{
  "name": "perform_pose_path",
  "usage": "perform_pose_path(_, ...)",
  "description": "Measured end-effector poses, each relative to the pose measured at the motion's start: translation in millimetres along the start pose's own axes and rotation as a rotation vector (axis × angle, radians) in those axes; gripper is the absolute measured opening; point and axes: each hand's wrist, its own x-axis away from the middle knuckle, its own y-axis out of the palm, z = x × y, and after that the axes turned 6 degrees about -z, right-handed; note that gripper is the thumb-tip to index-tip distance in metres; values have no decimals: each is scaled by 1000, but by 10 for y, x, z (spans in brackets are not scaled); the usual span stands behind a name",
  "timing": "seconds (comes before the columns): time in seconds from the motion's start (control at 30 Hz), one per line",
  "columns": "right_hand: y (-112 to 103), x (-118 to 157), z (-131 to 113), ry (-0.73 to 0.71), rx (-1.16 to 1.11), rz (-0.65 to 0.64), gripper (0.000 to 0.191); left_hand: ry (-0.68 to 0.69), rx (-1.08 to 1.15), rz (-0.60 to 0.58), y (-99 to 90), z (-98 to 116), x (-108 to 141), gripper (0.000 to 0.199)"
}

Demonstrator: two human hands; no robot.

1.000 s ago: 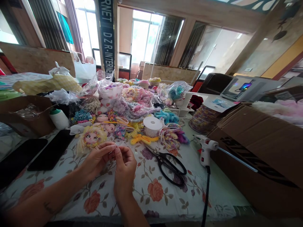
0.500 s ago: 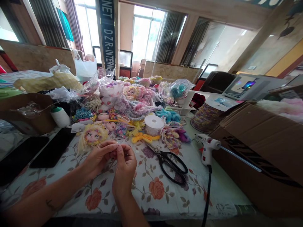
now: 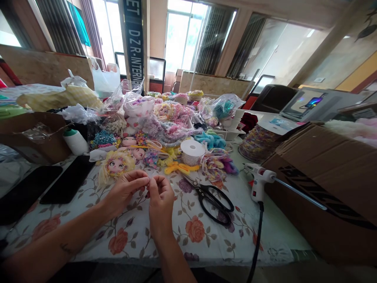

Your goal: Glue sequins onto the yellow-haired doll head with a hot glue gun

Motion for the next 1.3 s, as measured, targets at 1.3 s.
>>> perform_pose_path(1.3, -995, -568, -323, -74, 1237, -371, 10, -81, 7, 31, -108, -43, -80, 19)
